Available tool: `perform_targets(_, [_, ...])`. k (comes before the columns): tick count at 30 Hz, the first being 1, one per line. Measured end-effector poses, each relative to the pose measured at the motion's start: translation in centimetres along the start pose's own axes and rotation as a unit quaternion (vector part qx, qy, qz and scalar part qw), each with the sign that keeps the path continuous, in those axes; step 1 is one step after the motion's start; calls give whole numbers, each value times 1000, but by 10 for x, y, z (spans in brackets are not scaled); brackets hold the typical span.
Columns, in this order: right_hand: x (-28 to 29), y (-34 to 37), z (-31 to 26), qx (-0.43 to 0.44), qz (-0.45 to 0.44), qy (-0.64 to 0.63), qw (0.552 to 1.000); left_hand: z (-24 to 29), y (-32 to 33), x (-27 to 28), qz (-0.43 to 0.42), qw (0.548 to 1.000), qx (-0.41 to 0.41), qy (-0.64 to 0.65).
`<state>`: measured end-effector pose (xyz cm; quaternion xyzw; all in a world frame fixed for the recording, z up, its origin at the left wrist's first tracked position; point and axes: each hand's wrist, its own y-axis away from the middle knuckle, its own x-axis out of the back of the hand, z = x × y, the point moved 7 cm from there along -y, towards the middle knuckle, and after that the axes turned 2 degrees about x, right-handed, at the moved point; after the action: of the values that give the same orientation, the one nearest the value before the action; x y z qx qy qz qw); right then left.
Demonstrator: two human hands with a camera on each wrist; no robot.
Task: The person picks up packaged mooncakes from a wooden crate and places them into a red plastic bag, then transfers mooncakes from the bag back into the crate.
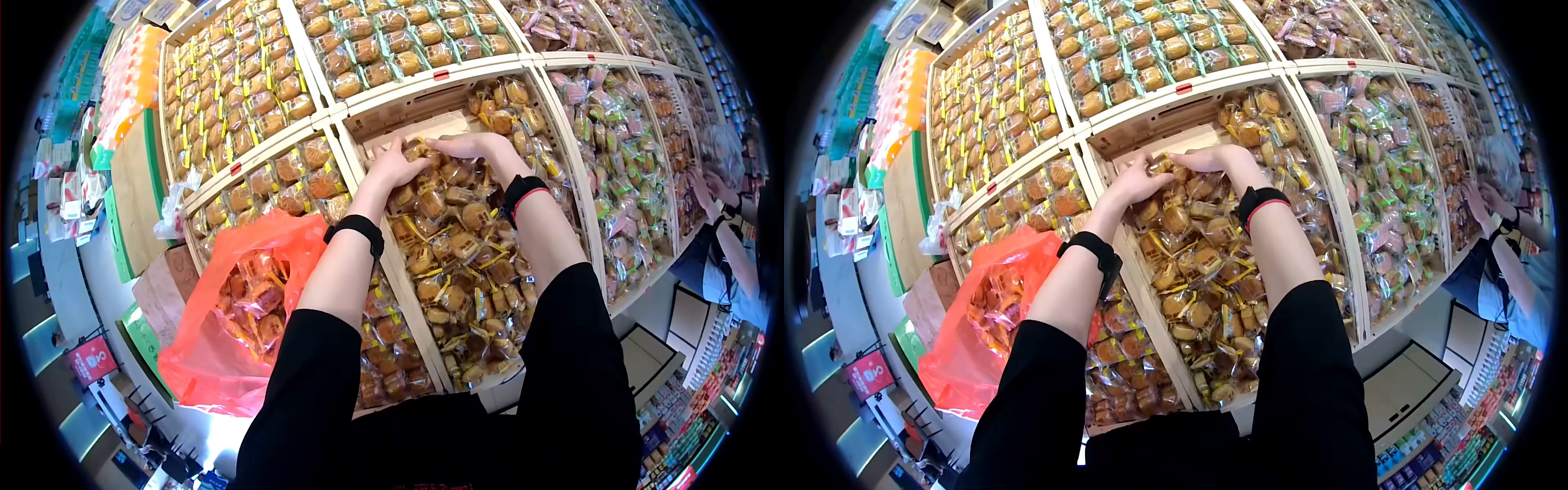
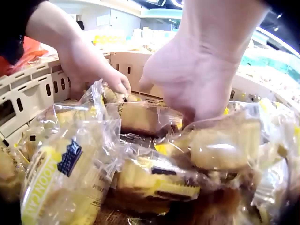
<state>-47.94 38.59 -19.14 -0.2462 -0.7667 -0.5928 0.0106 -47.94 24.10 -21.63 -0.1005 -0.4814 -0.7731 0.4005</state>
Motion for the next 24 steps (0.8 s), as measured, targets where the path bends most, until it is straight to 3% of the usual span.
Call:
perform_targets(1, [-2, 5, -2, -3, -2, 0, 1000, -1, 4, -6, -3, 1000, 0, 2])
perform_targets(3, [-6, 14, 8, -97, -36, 51, 993, -7, 9, -14, 31, 998, 48, 34])
perform_targets(5, [-15, 14, 21, -105, -62, 20, 992, -13, 11, -24, -3, 997, 67, 28])
perform_targets(7, [-37, 18, 32, -88, -86, -165, 979, -10, 21, -39, -46, 996, 41, 70])
perform_targets(8, [-44, 26, 27, -10, -126, -214, 968, -10, 24, -46, -80, 990, 38, 107])
perform_targets(9, [-52, 25, 24, -2, -157, -255, 954, -10, 29, -47, -79, 990, 37, 110])
perform_targets(11, [-51, 32, 38, 26, -97, -303, 948, -6, 46, -66, -154, 941, 55, 297])
perform_targets(12, [-58, 33, 42, 27, -95, -301, 948, -5, 51, -68, -153, 941, 53, 298])
perform_targets(14, [-68, 33, 39, 122, -72, -452, 881, -3, 61, -72, -133, 894, 47, 426])
perform_targets(16, [-77, 58, 30, 134, -55, -482, 864, -1, 78, -73, -135, 838, 65, 525])
perform_targets(19, [-86, 70, 28, 152, -52, -538, 827, 7, 103, -69, -116, 804, 48, 582])
perform_targets(21, [-91, 76, 28, 212, -47, -602, 769, 4, 114, -75, -109, 794, 68, 594])
perform_targets(22, [-100, 80, 25, 218, -69, -649, 725, 5, 118, -75, -106, 775, 41, 622])
perform_targets(24, [-114, 87, 24, 238, -37, -658, 714, 7, 127, -75, -74, 750, -16, 657])
